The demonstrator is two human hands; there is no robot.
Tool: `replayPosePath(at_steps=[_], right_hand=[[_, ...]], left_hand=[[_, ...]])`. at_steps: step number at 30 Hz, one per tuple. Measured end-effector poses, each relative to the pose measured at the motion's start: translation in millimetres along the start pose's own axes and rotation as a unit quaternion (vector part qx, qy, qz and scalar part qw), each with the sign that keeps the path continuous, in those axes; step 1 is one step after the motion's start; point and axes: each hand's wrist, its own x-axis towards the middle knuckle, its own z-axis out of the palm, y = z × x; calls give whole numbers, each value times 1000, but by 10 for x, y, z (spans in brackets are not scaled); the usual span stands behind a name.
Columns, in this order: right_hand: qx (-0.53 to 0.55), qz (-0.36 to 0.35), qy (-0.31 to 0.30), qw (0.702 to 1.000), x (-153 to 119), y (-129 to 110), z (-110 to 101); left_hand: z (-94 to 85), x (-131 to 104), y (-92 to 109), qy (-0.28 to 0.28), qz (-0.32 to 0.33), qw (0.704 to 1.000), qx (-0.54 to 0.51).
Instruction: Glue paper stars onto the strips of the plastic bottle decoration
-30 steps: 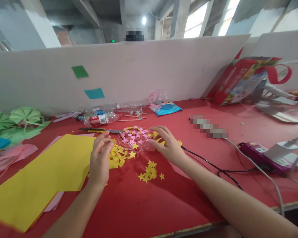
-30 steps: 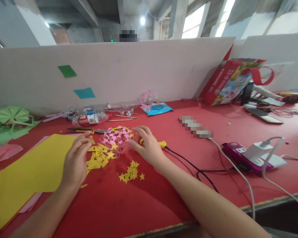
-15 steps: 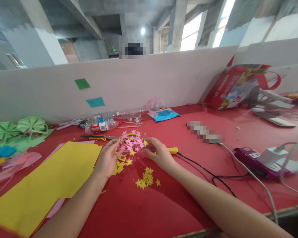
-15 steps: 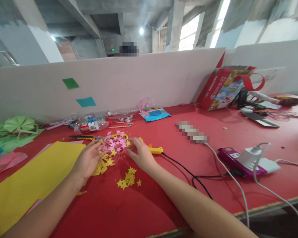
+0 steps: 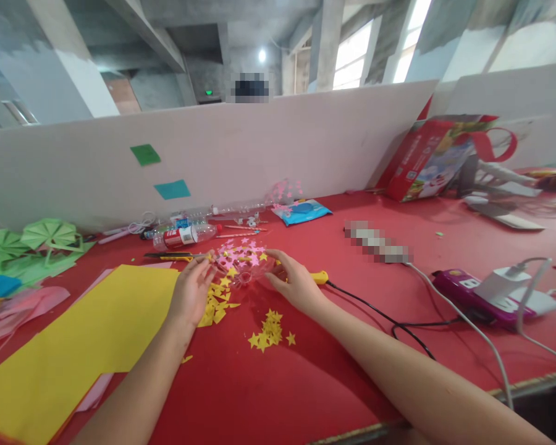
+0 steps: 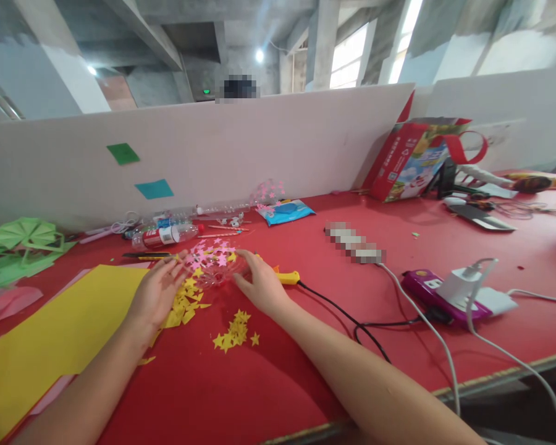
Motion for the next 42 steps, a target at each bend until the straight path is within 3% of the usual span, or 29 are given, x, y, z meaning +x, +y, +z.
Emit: replayPosePath(at_steps=[10,14,17,19,24,27,30,33,37,38,39,42], right_hand=[[-67,6,1,998,21,-7,-48],[-147,24,3,989,63,20,-227],[-230,35,-26,972,91,92,-394],[-277,41,-70,958,93,153,-452],[-339,35,-144,929,50,242,-394],[-350,38,-139,926,40,248,-367],[-335,36,-97,937,72,226,-421],[-300,21,-6,954,108,152,-512],[-243,-31,81,966,41,-44,-518],[-222,-60,85,970,-3,-104,-487],[-160,-132,97,973,-54,-164,-448],[-44,-282,41,958,-213,-312,-310]], left_hand=[[-39,-40,29,-32,56,997,42],[-66,-17,59,-13,78,995,53],[-99,-58,132,23,135,982,133],[-122,-134,189,32,175,959,221],[-153,-355,201,-27,302,870,388],[-149,-421,133,-67,383,813,433],[-144,-465,96,-93,420,787,443],[-144,-503,104,-93,423,786,440],[-137,-519,109,-79,381,817,425],[-133,-518,102,-77,362,828,421],[-129,-517,94,-75,342,839,417],[-122,-518,68,-68,297,858,412]])
